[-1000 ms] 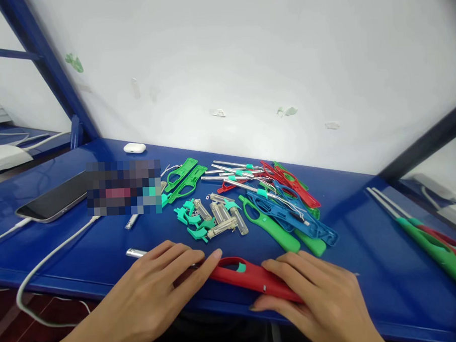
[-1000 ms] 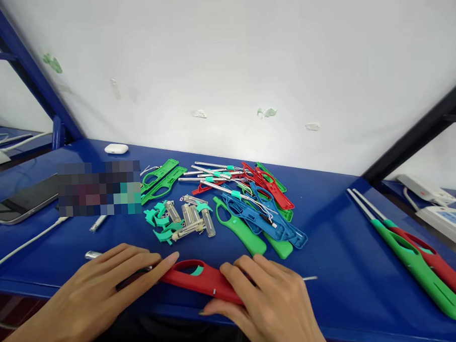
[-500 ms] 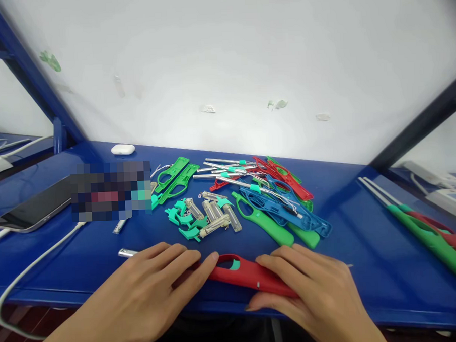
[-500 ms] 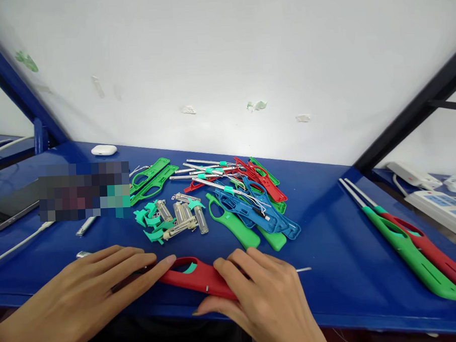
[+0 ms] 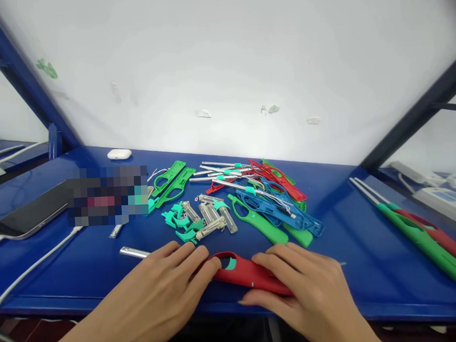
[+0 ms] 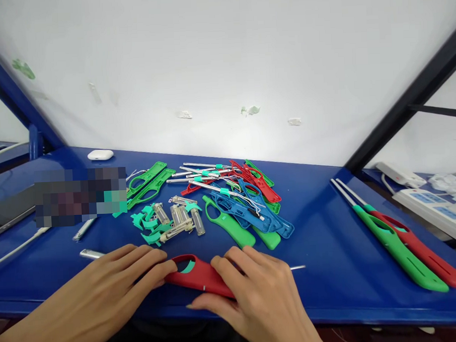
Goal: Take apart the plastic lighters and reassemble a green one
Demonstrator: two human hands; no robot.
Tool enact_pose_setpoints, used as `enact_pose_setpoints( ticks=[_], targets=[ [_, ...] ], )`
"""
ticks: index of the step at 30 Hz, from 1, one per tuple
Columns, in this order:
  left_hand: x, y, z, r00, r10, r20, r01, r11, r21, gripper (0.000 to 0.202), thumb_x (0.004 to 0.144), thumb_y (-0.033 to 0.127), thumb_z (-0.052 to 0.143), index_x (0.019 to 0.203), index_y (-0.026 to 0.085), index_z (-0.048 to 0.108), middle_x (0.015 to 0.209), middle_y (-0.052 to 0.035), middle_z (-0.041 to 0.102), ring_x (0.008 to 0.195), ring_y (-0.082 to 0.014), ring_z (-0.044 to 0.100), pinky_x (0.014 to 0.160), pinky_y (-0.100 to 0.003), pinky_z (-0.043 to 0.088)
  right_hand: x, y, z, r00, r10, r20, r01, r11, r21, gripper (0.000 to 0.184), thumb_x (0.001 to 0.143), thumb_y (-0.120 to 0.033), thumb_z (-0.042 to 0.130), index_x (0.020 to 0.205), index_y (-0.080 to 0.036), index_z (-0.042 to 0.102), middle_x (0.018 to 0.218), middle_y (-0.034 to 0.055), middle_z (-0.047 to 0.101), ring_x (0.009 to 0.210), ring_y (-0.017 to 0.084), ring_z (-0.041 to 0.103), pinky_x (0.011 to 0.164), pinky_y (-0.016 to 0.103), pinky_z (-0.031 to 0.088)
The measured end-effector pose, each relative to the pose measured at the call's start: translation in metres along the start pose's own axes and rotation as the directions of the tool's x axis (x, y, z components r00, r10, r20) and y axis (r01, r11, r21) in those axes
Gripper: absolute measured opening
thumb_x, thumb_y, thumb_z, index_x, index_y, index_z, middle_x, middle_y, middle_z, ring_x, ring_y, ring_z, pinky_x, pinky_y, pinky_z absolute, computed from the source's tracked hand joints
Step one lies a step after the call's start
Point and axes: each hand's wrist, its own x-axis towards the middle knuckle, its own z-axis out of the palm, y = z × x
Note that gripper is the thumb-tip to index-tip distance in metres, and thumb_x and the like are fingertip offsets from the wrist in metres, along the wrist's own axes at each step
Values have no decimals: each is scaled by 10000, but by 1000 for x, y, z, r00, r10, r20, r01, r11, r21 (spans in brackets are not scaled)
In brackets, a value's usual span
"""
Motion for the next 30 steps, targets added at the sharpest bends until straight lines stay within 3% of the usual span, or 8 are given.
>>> enact_pose_setpoints(
  ticks=[4, 9, 16, 21, 24, 30],
  targets=[
    [1, -1, 4, 999, 5, -46, -5, 1000, -10, 315, 1034, 19, 423, 1215, 173, 631, 1084, -39, 785, 895, -215, 747, 810, -358, 532, 1, -2, -3, 995, 94, -29, -93, 995, 35, 398, 1082, -613, 585, 1052, -247, 738, 879, -14, 775, 703, 156, 759, 614, 276, 533],
    [1, -2, 10, 995, -43, -92, 36, 996, -76, 314, 1069, 42, 360, 1146, 210, 613, 957, -2, 756, 808, -205, 722, 737, -346, 499, -1, 2, -4, 985, 172, -6, -171, 984, 42, 373, 1071, -632, 593, 1102, -287, 730, 937, -38, 799, 721, 147, 792, 628, 261, 585],
    [-1, -4, 12, 982, -115, -148, 92, 983, -156, 299, 1173, 198, 320, 1120, 223, 613, 919, 16, 748, 765, -173, 715, 730, -329, 506, -2, 4, -2, 976, 203, 76, -207, 977, 55, 333, 1078, -626, 576, 1181, -332, 693, 1031, -45, 801, 788, 173, 807, 704, 297, 630],
    [-8, -6, 19, 981, -148, -129, 111, 960, -258, 287, 1188, 250, 325, 1225, 238, 608, 1044, 5, 775, 870, -173, 731, 834, -332, 524, -1, 8, 0, 945, 273, 180, -302, 940, 161, 234, 1014, -502, 736, 1157, -339, 648, 1044, -52, 757, 844, 169, 785, 719, 290, 611],
    [-12, -8, 22, 973, -197, -120, 152, 939, -308, 269, 1184, 244, 330, 1244, 242, 593, 1062, 7, 770, 904, -169, 736, 857, -318, 527, -1, 9, 1, 930, 303, 208, -341, 922, 181, 290, 946, -400, 831, 1146, -352, 627, 1039, -74, 739, 829, 171, 772, 704, 299, 594],
    [-12, -11, 21, 960, -273, -58, 225, 882, -415, 228, 1186, 305, 344, 1200, 277, 570, 991, 40, 737, 816, -155, 727, 770, -293, 533, -1, 8, 0, 923, 294, 247, -347, 916, 204, 201, 1012, -476, 742, 1144, -369, 635, 1047, -72, 718, 771, 170, 755, 654, 314, 576]
  ],
)
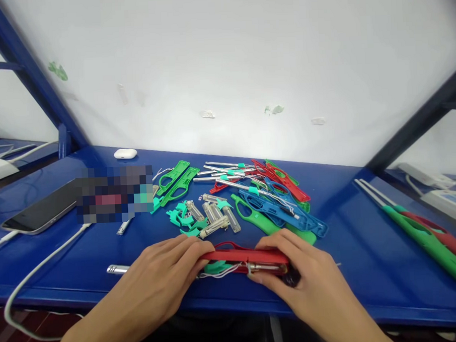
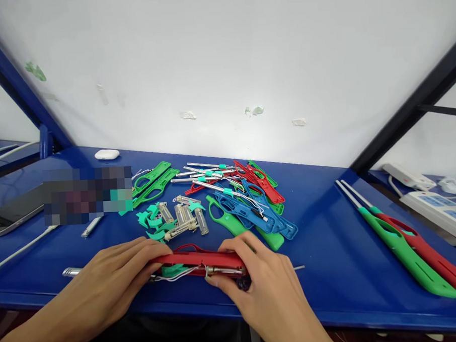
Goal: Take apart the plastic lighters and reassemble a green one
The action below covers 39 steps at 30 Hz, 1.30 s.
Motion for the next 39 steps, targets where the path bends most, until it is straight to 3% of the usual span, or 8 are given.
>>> enact_pose_setpoints(
  ticks=[4, 10, 14, 17, 21, 26, 35, 39],
  targets=[
    [2, 1, 0, 1000, 9, -11, -9, 999, 33, 248, 1187, 298, 319, 1213, 277, 565, 970, 34, 744, 800, -170, 732, 750, -302, 547, -1, 0, -1, 1000, -7, 7, 7, 1000, 4, 199, 1040, -530, 690, 1165, -377, 665, 1127, -49, 713, 872, 172, 772, 737, 309, 604],
    [1, 2, 0, 1000, 22, -19, -20, 994, 110, 266, 1183, 308, 336, 1303, 276, 571, 1099, 14, 785, 924, -182, 782, 823, -321, 589, 0, 2, -1, 999, -17, -27, 17, 1000, 14, 180, 1112, -480, 578, 1097, -389, 732, 1093, -54, 723, 832, 146, 783, 799, 283, 621],
    [-3, 5, -2, 999, 24, -30, -18, 985, 174, 335, 1173, 412, 370, 1430, 258, 521, 1233, -34, 789, 1061, -222, 792, 864, -353, 623, 0, 2, -1, 1000, -19, -25, 19, 1000, 14, 190, 1119, -438, 575, 1079, -393, 755, 1086, -52, 721, 819, 137, 784, 795, 271, 614],
    [-4, 7, -3, 999, 33, -24, -28, 985, 168, 354, 1153, 488, 407, 1393, 257, 529, 1279, -66, 766, 1123, -245, 780, 876, -375, 644, 0, 2, -1, 999, -28, -38, 28, 1000, 13, 204, 1123, -420, 566, 1077, -371, 759, 1077, -45, 725, 806, 132, 779, 779, 262, 608],
    [-3, 7, -1, 998, 57, -19, -53, 985, 162, 237, 1152, 386, 417, 1255, 272, 597, 1352, -103, 703, 1104, -258, 783, 830, -409, 663, 0, 2, -1, 998, -25, -55, 26, 999, 26, 207, 1123, -399, 565, 1057, -342, 753, 1062, -45, 731, 798, 123, 767, 774, 252, 591],
    [-5, 5, 2, 994, 91, -56, -81, 985, 153, 217, 1130, 255, 442, 1244, 257, 627, 1366, -114, 692, 1153, -280, 766, 851, -441, 666, 0, 2, -1, 997, -24, -77, 26, 999, 33, 206, 1126, -390, 558, 1048, -337, 740, 1027, -54, 733, 806, 117, 754, 771, 245, 568],
    [-3, 6, -1, 992, 103, -76, -91, 985, 147, 218, 1141, 245, 420, 1194, 248, 631, 1292, -101, 729, 1090, -251, 781, 846, -410, 663, 1, -2, -4, 978, -28, -207, 39, 998, 50, 110, 1093, -324, 631, 1048, -350, 728, 952, -97, 754, 826, 76, 749, 767, 172, 529],
    [-3, 5, -2, 994, 99, -44, -91, 985, 145, 238, 1121, 176, 400, 1117, 246, 628, 1292, -101, 729, 1061, -245, 790, 811, -390, 664, 0, 2, -1, 966, -9, -257, 12, 1000, 11, 126, 1089, -341, 640, 998, -329, 726, 926, -90, 767, 781, 96, 754, 735, 200, 528]
  ],
)
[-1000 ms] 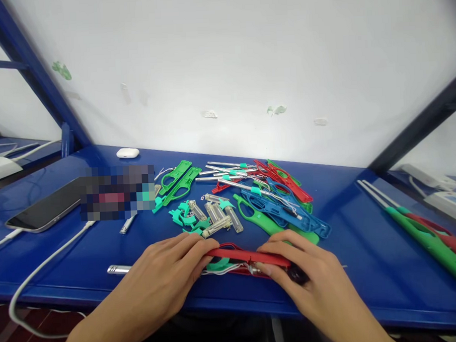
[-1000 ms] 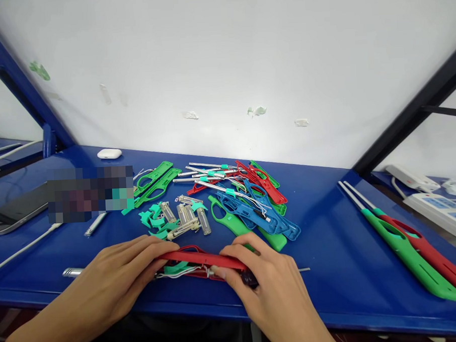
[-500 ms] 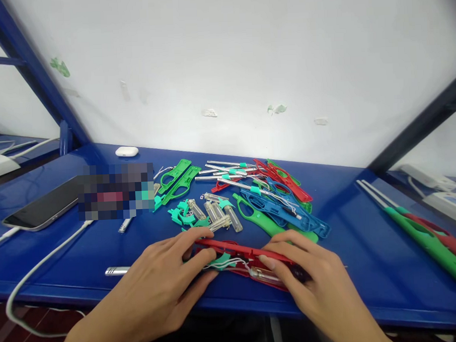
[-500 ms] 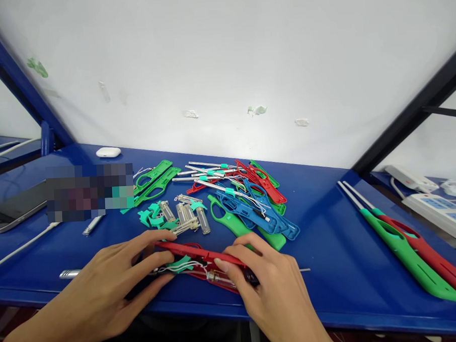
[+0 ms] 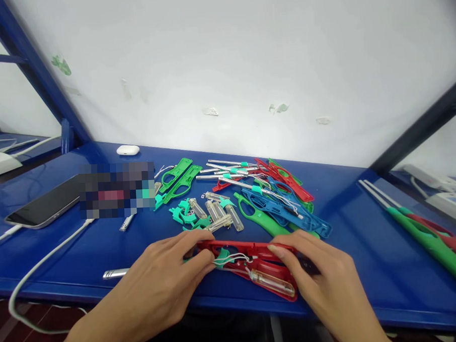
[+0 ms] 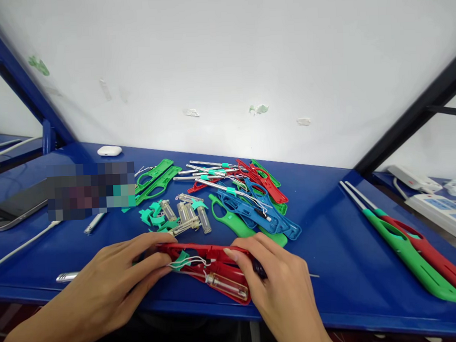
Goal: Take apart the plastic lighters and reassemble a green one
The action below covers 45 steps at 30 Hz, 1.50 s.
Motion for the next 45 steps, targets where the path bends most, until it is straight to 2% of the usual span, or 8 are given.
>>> enact_pose_setpoints(
  ticks=[10, 23, 29, 35, 38, 40, 42, 45],
  targets=[
    [0, 0, -2, 997, -24, 75, 25, 1000, -6, 243, 1060, 85, 418, 1087, 250, 595, 1439, -93, 693, 1136, -241, 780, 819, -369, 647, -4, 8, -1, 990, 40, -133, -54, 993, -103, 144, 1077, -359, 647, 990, -286, 736, 947, -38, 807, 793, 165, 783, 694, 266, 537],
    [2, 4, 0, 998, -67, 5, 67, 998, 10, 224, 1137, 219, 400, 1024, 228, 593, 1395, -143, 660, 841, -204, 755, 634, -349, 563, -3, 1, -1, 954, 142, -263, -174, 980, -100, 264, 1087, -450, 635, 917, -271, 728, 885, -31, 729, 756, 152, 669, 730, 285, 461],
    [5, 2, 1, 999, -33, 11, 34, 999, -34, 216, 1149, 220, 405, 1122, 231, 619, 1154, -59, 741, 1026, -231, 764, 845, -379, 603, -6, 6, 2, 945, 197, -263, -250, 950, -189, 339, 1088, -520, 587, 936, -266, 753, 937, 6, 755, 787, 198, 690, 706, 329, 463],
    [5, 2, 0, 999, -44, 1, 44, 998, -48, 219, 1149, 221, 416, 1146, 238, 634, 1130, -45, 745, 1048, -217, 751, 862, -357, 582, -5, 4, 7, 932, 167, -320, -285, 886, -366, 337, 1094, -525, 549, 1185, -294, 775, 1148, 56, 752, 704, 202, 659, 598, 343, 442],
    [4, 2, 0, 999, -46, -8, 45, 998, -50, 221, 1148, 223, 416, 1127, 238, 636, 1120, -40, 749, 1047, -213, 751, 853, -345, 576, -3, 0, 6, 939, 51, -341, -171, 927, -334, 219, 1089, -424, 605, 1108, -278, 767, 1107, 54, 732, 769, 183, 694, 639, 318, 491],
    [4, 3, 0, 999, -49, -5, 49, 998, -50, 212, 1147, 224, 419, 1118, 238, 628, 1108, -36, 751, 1040, -215, 753, 853, -349, 577, -4, -3, 3, 974, -52, -219, -1, 972, -235, 136, 1087, -353, 628, 1072, -278, 741, 1043, 26, 723, 830, 156, 732, 680, 277, 526],
    [5, 3, 0, 999, -48, 0, 48, 998, -52, 198, 1146, 226, 421, 1121, 237, 617, 1097, -32, 751, 1031, -217, 755, 859, -357, 580, -8, -4, 0, 987, -149, -55, 139, 978, -157, 125, 1080, -394, 653, 1104, -289, 717, 1036, 5, 726, 845, 141, 759, 659, 264, 532],
    [4, 3, 2, 997, -74, 12, 74, 996, -50, 176, 1143, 235, 425, 1141, 238, 601, 1121, -40, 743, 1012, -214, 758, 841, -353, 586, -12, -7, -2, 972, -213, 94, 226, 960, -163, 287, 1055, -559, 661, 1121, -282, 697, 1049, 10, 741, 789, 167, 774, 611, 310, 520]
  ],
)
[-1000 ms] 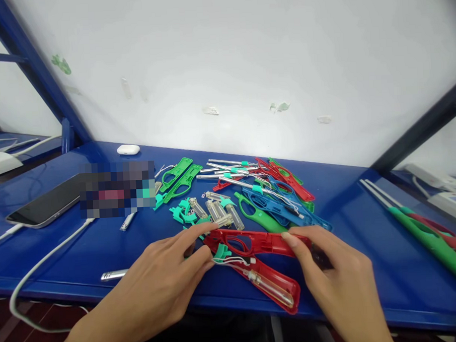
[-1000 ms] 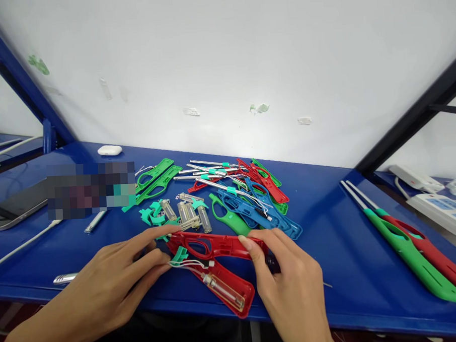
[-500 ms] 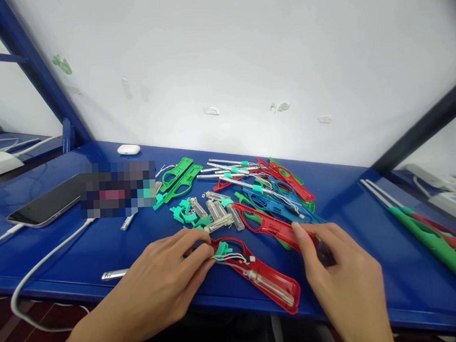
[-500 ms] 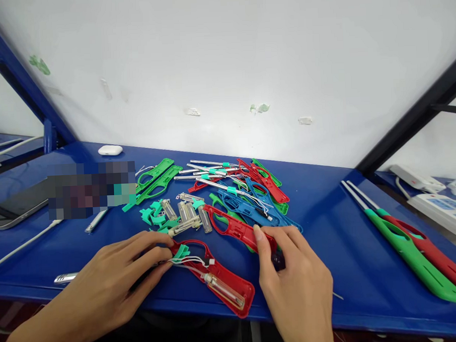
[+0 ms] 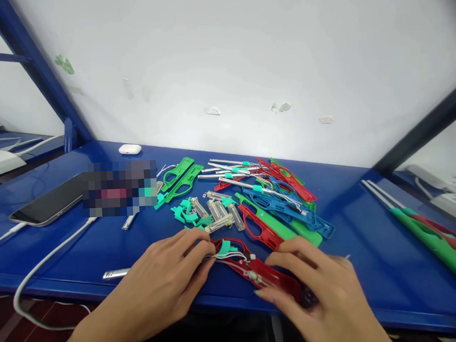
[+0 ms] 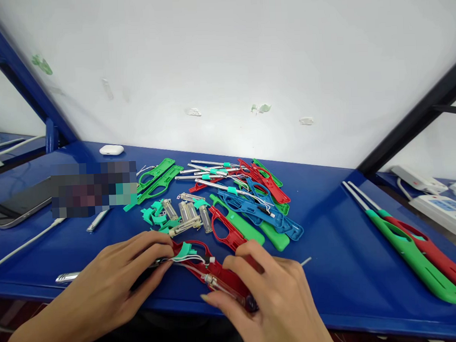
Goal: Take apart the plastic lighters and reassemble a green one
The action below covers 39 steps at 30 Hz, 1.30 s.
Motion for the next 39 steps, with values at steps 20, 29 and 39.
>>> enact_pose_setpoints(
  ticks=[20, 29, 39],
  targets=[
    [-2, 3, 1, 997, -78, -6, 78, 997, -20, 137, 1130, 229, 409, 1080, 259, 533, 938, 13, 680, 759, -185, 723, 664, -324, 544, 8, -1, 1, 990, -54, 130, 44, 996, 75, 151, 1116, -327, 585, 994, -269, 653, 866, -39, 707, 620, 137, 687, 558, 305, 448],
    [-3, 1, 2, 999, -43, -5, 43, 998, 39, 200, 1174, 287, 353, 1151, 255, 549, 1027, -7, 724, 844, -190, 756, 701, -333, 547, 9, -1, 2, 999, -40, 30, 40, 999, 18, 198, 1137, -380, 561, 1013, -264, 662, 872, -67, 748, 599, 118, 702, 567, 290, 467],
    [-3, 2, 2, 994, 60, -89, -55, 997, 62, 215, 1162, 270, 419, 1061, 222, 603, 947, -19, 709, 817, -192, 718, 657, -328, 486, 10, 2, 7, 994, -18, -109, 8, 995, -95, 225, 1145, -408, 554, 1024, -263, 677, 860, -67, 730, 605, 101, 709, 572, 260, 452]
  ],
)
